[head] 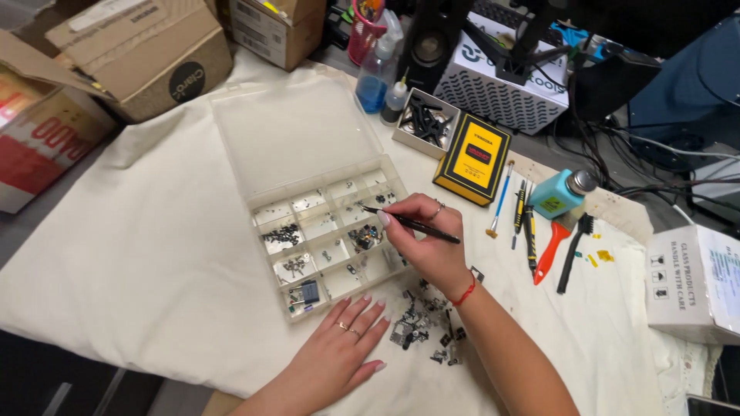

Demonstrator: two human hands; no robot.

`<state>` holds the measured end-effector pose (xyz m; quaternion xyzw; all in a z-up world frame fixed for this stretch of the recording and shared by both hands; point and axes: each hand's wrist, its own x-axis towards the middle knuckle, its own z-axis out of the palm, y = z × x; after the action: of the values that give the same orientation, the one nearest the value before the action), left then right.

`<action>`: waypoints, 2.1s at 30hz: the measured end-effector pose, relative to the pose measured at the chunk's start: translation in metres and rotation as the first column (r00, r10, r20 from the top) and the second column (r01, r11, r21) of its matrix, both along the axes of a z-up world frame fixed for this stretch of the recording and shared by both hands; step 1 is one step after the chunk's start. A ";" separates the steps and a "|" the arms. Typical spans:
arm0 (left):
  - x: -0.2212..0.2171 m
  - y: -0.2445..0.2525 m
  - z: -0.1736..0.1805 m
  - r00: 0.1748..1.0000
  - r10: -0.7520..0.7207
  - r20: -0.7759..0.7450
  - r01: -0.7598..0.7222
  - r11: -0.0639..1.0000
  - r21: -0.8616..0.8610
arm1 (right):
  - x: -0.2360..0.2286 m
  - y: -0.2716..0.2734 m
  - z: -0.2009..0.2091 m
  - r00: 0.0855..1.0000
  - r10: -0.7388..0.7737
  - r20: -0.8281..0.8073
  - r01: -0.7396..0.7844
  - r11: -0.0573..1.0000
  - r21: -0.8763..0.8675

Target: The person uses tweezers to pick up small electronic components from a pile on a white cloth and places them into compartments of a clear plastic organizer box. The person repeatedly transfers components between the pile and the box throughout the video.

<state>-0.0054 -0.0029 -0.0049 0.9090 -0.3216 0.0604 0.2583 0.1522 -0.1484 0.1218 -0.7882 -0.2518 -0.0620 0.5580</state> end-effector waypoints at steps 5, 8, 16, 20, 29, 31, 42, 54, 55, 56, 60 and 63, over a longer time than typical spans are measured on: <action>-0.005 -0.009 -0.016 0.999 0.036 0.017 -0.037 0.995 0.097 | 0.019 0.045 -0.009 0.992 0.060 -0.107 -0.057 0.998 0.031; -0.005 -0.013 -0.024 0.997 0.046 0.060 -0.053 0.989 0.135 | 0.027 0.069 -0.017 0.987 0.080 -0.140 -0.079 0.997 0.010; -0.004 -0.018 -0.045 0.999 0.036 0.041 -0.042 0.987 0.154 | 0.039 0.102 -0.046 0.969 0.179 -0.167 -0.190 0.980 -0.051; -0.005 -0.017 -0.043 0.998 0.035 0.053 -0.043 0.988 0.151 | 0.038 0.106 -0.054 0.965 0.207 -0.163 -0.222 0.972 -0.083; -0.004 -0.014 -0.035 0.996 0.043 0.079 -0.053 0.990 0.133 | 0.031 0.083 -0.035 0.982 0.117 -0.146 -0.131 0.987 -0.089; -0.004 -0.014 -0.036 0.995 0.043 0.090 -0.055 0.989 0.134 | 0.026 0.070 -0.025 0.984 0.076 -0.160 -0.091 0.992 -0.089; -0.002 -0.003 -0.011 1.000 -0.005 -0.001 0.005 0.997 0.072 | -0.016 -0.067 -0.037 0.972 -0.204 -0.117 0.194 0.977 -0.094; 0.002 -0.007 0.005 0.995 0.076 0.062 -0.078 0.997 0.029 | -0.077 -0.175 -0.092 0.809 -0.447 -0.383 0.434 0.892 -0.124; 0.002 -0.007 0.005 0.995 0.076 0.059 -0.078 0.996 0.030 | -0.079 -0.177 -0.092 0.807 -0.446 -0.386 0.433 0.893 -0.125; 0.002 -0.007 0.006 0.993 0.095 0.077 -0.096 0.995 0.010 | -0.081 -0.179 -0.093 0.793 -0.461 -0.399 0.456 0.883 -0.113; 0.006 -0.007 0.011 0.978 0.180 0.101 -0.173 0.982 -0.076 | -0.081 -0.183 -0.083 0.796 -0.467 -0.384 0.481 0.874 -0.066; 0.008 -0.005 0.011 0.981 0.168 0.101 -0.164 0.985 -0.050 | -0.081 -0.183 -0.081 0.824 -0.413 -0.388 0.446 0.895 -0.004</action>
<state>0.0024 -0.0076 0.0057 0.9227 -0.2563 0.1361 0.2537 0.0716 -0.3310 0.0404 -0.7965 0.0476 -0.0436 0.6012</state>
